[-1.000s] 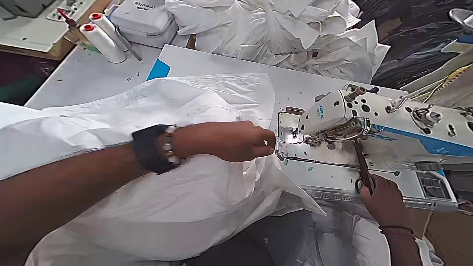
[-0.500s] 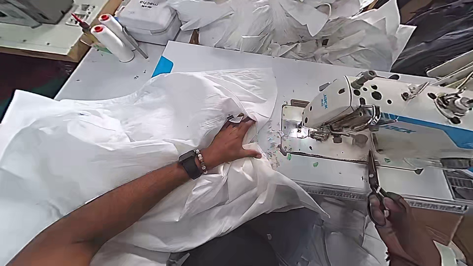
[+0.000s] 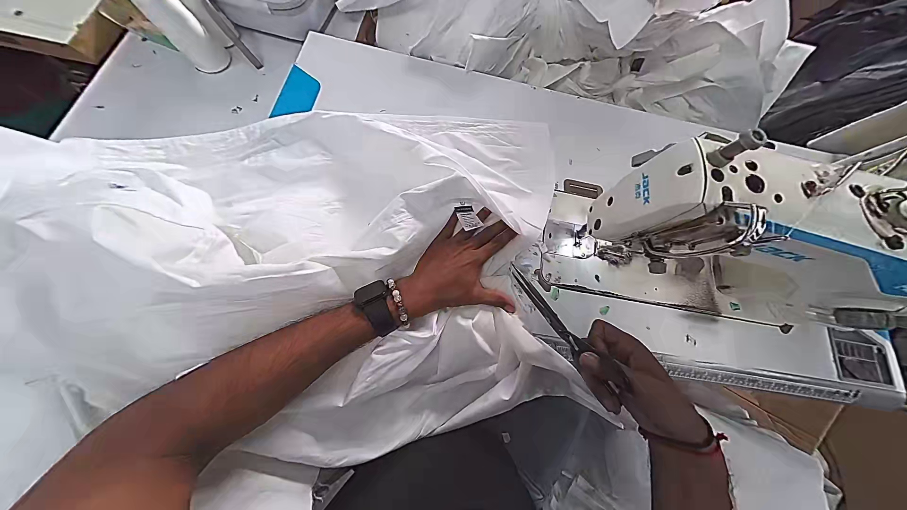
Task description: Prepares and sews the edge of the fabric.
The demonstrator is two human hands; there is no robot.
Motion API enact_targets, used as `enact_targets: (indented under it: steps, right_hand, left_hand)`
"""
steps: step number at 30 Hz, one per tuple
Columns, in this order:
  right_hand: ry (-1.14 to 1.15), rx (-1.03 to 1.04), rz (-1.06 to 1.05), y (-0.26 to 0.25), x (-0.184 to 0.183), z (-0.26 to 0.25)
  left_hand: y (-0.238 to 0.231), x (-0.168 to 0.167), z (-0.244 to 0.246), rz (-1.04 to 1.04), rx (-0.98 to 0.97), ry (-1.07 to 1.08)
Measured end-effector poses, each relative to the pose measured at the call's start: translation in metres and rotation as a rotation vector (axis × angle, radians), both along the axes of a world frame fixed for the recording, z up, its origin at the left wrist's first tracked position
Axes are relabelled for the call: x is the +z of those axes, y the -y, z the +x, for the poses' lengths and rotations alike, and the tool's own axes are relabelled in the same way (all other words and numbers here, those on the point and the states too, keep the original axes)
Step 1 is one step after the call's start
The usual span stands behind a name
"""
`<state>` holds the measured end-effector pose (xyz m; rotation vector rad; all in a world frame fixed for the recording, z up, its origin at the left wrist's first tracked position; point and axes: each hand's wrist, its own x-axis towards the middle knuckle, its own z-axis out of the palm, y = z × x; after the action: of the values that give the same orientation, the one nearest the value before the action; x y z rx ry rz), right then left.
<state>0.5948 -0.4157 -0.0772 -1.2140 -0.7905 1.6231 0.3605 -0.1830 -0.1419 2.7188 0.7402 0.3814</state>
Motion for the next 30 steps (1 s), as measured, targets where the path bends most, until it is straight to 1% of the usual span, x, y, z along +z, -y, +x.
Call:
enact_targets:
  steps: [4, 7, 8, 10, 12, 13, 14, 15, 16, 17, 18, 19, 20, 21, 22, 23, 24, 25, 26, 27, 28, 29, 30]
  right_hand:
    - [0.02, 0.108, 0.029, -0.006, 0.003, -0.002]
    - [0.069, 0.152, 0.007, 0.01, 0.01, 0.0]
    - [0.095, 0.109, -0.006, 0.022, 0.016, 0.0]
    - [0.196, -0.052, -0.005, 0.056, 0.034, 0.001]
    - [0.332, -0.277, -0.011, 0.09, 0.054, 0.006]
    - [0.371, -0.399, -0.011, 0.103, 0.057, 0.011]
    - [0.424, -0.501, -0.027, 0.114, 0.057, 0.018]
    - [0.537, -0.56, -0.073, 0.117, 0.054, 0.028]
    - [0.688, -0.589, -0.144, 0.115, 0.048, 0.041]
    - [0.859, -0.587, -0.235, 0.109, 0.039, 0.055]
    - [1.049, -0.546, -0.329, 0.099, 0.029, 0.071]
    - [1.232, -0.457, -0.432, 0.087, 0.022, 0.087]
    - [1.383, -0.356, -0.528, 0.074, 0.018, 0.098]
    - [1.495, -0.284, -0.613, 0.063, 0.019, 0.101]
    - [1.579, -0.239, -0.675, 0.052, 0.024, 0.098]
    - [1.63, -0.235, -0.674, 0.042, 0.031, 0.092]
    - [1.664, -0.267, -0.599, 0.039, 0.037, 0.079]
    - [1.671, -0.33, -0.46, 0.037, 0.044, 0.06]
    - [1.639, -0.395, -0.273, 0.035, 0.052, 0.035]
    - [1.562, -0.413, -0.059, 0.031, 0.058, 0.005]
    - [1.435, -0.364, 0.171, 0.027, 0.057, -0.029]
    - [1.308, -0.257, 0.352, 0.02, 0.05, -0.061]
    - [1.293, -0.107, 0.393, 0.015, 0.037, -0.088]
  left_hand:
    - [0.0, 0.001, 0.001, 0.004, 0.002, -0.003]
    - [-0.001, 0.005, 0.002, -0.007, 0.017, -0.06]
    - [-0.002, 0.005, 0.002, -0.006, 0.019, -0.046]
    - [0.005, 0.009, -0.001, -0.044, 0.011, 0.071]
    - [0.028, 0.025, -0.004, -0.174, -0.034, 0.232]
    - [0.045, 0.037, -0.006, -0.324, -0.12, 0.307]
    - [0.065, 0.047, -0.006, -0.542, -0.267, 0.366]
    - [0.083, 0.054, -0.004, -0.76, -0.447, 0.397]
    - [0.099, 0.058, -0.001, -0.929, -0.635, 0.372]
    - [0.11, 0.063, 0.004, -1.022, -0.809, 0.271]
    - [0.115, 0.07, 0.011, -0.998, -0.935, 0.126]
    - [0.115, 0.077, 0.018, -0.846, -0.977, 0.024]
    - [0.113, 0.083, 0.023, -0.588, -0.909, 0.027]
    - [0.106, 0.088, 0.03, -0.34, -0.776, 0.068]
    - [0.093, 0.094, 0.038, -0.17, -0.604, 0.107]
    - [0.074, 0.1, 0.047, -0.128, -0.421, 0.099]
    - [0.051, 0.103, 0.053, -0.206, -0.276, 0.04]
    - [0.023, 0.101, 0.06, -0.299, -0.191, -0.02]
    - [-0.004, 0.091, 0.067, -0.307, -0.137, -0.057]
    - [-0.028, 0.073, 0.071, -0.277, -0.109, -0.095]
    - [-0.053, 0.052, 0.074, -0.234, -0.094, -0.147]
    - [-0.08, 0.034, 0.076, -0.18, -0.075, -0.189]
    - [-0.105, 0.018, 0.076, -0.103, -0.062, -0.186]
